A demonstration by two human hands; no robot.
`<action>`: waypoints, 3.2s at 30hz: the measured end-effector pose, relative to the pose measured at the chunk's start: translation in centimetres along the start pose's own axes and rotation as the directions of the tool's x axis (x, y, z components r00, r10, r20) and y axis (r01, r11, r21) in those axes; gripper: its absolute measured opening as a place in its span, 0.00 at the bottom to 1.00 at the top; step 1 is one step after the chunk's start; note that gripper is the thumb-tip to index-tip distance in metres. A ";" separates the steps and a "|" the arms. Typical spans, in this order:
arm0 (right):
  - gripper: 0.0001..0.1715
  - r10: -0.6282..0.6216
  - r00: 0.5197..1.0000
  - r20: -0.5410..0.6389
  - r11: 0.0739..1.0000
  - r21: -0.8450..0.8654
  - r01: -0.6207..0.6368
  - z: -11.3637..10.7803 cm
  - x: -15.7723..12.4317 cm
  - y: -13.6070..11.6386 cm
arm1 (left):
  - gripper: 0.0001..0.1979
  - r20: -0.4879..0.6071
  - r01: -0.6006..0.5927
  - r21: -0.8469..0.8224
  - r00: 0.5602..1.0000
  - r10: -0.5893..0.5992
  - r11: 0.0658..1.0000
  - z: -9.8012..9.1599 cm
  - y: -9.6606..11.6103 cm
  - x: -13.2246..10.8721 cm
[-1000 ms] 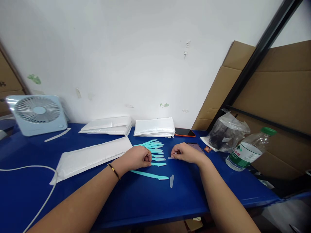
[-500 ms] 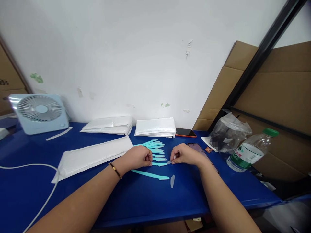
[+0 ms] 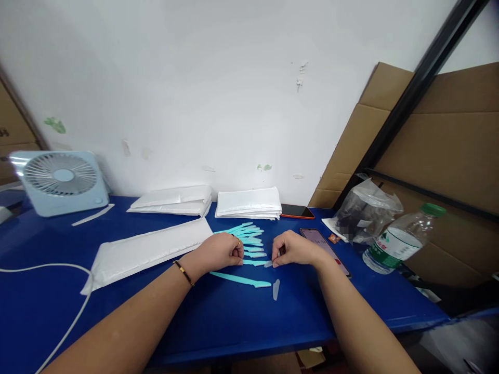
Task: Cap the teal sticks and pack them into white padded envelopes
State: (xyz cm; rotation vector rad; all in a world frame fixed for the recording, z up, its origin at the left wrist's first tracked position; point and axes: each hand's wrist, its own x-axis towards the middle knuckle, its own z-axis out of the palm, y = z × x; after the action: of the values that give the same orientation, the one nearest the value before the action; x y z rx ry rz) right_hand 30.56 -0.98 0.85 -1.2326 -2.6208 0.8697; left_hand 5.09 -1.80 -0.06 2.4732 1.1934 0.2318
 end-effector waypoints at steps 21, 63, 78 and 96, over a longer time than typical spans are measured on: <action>0.14 -0.029 0.981 -0.194 1.000 0.002 0.030 2.3 2.2 -0.2 | 0.05 -0.072 0.004 0.075 0.997 0.001 0.997 0.8 -0.6 0.6; 0.11 0.034 0.999 -0.024 0.999 -0.027 -0.034 -0.6 -0.8 1.4 | 0.07 -0.007 -0.054 0.078 0.998 0.055 0.995 -0.2 -0.4 -0.4; 0.12 0.045 0.999 -0.002 0.996 0.075 -0.045 0.7 0.1 -0.6 | 0.07 0.002 -0.033 0.008 0.999 0.033 0.999 0.6 0.4 -0.3; 0.70 -0.094 0.985 -0.141 0.994 -0.061 0.086 0.7 2.5 1.7 | 0.55 -0.147 0.136 0.163 0.983 -0.112 0.977 0.8 -1.8 0.8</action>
State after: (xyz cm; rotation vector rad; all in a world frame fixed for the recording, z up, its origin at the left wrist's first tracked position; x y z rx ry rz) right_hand 29.84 1.40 -0.96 -1.1329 -2.5780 0.6716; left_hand 4.51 -0.33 -1.53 2.5515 1.4774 0.2777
